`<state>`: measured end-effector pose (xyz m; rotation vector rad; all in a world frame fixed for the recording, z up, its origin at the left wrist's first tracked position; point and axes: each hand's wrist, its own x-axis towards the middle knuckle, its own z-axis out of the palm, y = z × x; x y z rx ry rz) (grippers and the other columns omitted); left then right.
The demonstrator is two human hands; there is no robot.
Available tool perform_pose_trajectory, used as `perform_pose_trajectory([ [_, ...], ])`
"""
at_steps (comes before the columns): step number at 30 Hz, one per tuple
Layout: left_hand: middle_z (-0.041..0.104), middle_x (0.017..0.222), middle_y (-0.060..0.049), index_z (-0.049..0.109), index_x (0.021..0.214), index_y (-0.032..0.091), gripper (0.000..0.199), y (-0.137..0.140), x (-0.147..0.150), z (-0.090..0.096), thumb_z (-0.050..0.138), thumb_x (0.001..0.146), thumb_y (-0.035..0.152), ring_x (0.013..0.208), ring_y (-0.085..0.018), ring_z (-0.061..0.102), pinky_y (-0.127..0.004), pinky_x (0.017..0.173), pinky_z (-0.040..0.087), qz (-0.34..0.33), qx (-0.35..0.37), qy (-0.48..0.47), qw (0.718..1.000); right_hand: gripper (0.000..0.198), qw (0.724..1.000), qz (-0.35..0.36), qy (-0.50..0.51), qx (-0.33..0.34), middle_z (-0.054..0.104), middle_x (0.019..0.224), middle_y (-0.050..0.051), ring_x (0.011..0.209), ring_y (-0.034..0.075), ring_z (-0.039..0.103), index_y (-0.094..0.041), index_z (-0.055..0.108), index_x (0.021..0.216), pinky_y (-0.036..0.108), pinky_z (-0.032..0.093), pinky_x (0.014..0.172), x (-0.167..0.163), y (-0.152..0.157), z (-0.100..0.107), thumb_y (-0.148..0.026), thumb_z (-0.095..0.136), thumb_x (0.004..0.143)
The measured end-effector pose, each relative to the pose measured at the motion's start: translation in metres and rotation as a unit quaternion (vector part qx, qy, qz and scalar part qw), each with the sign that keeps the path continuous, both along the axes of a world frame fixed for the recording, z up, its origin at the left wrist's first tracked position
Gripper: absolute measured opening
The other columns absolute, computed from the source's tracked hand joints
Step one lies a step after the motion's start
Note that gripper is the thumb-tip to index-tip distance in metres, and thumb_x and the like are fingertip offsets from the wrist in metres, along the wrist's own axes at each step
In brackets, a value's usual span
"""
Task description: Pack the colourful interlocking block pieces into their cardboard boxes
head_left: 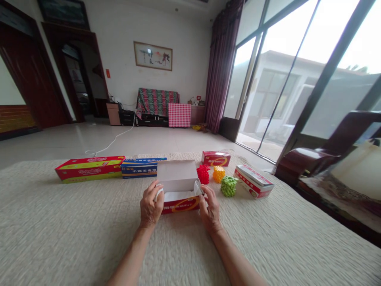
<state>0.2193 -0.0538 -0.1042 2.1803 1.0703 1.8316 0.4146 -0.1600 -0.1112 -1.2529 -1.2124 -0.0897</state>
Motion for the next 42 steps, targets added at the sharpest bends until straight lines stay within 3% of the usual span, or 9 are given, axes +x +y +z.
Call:
perform_pose_trajectory([
  [16, 0.070, 0.114, -0.011, 0.073, 0.091, 0.018, 0.029, 0.016, -0.005, -0.006, 0.050, 0.087, 0.035, 0.106, -0.025, 0.066, -0.037, 0.091, 0.054, 0.012, -0.020, -0.029, 0.999, 0.037, 0.996, 0.089, 0.032, -0.007, 0.052, 0.138, 0.012, 0.126, 0.023, 0.050, -0.024, 0.050, 0.128, 0.036, 0.054, 0.090, -0.005, 0.007, -0.009, -0.024, 0.047, 0.091],
  [32, 0.072, 0.108, -0.014, 0.072, 0.088, 0.016, 0.030, 0.019, -0.005, -0.009, 0.049, 0.089, 0.036, 0.101, -0.025, 0.067, -0.038, 0.091, 0.053, 0.028, 0.028, -0.029, 0.999, 0.041, 0.995, 0.082, 0.059, -0.022, 0.051, 0.138, 0.011, 0.127, 0.025, 0.049, -0.024, 0.050, 0.129, 0.039, 0.052, 0.093, -0.009, 0.010, -0.013, -0.024, 0.050, 0.088],
  [37, 0.072, 0.108, -0.012, 0.072, 0.086, 0.018, 0.029, 0.017, -0.004, -0.007, 0.049, 0.088, 0.036, 0.100, -0.023, 0.068, -0.036, 0.090, 0.053, 0.029, 0.015, -0.038, 0.999, 0.040, 0.987, 0.105, 0.120, -0.032, 0.059, 0.126, 0.010, 0.111, 0.022, 0.059, -0.022, 0.049, 0.127, 0.035, 0.055, 0.086, -0.009, 0.010, -0.007, -0.025, 0.049, 0.088],
  [42, 0.073, 0.106, -0.011, 0.071, 0.084, 0.018, 0.029, 0.023, -0.012, -0.008, 0.049, 0.088, 0.037, 0.100, -0.023, 0.068, -0.036, 0.091, 0.053, 0.039, -0.007, -0.061, 0.997, 0.037, 0.986, 0.123, 0.097, -0.051, 0.063, 0.119, 0.008, 0.105, 0.021, 0.062, -0.022, 0.052, 0.124, 0.034, 0.056, 0.082, -0.014, 0.004, -0.002, -0.026, 0.049, 0.087],
])
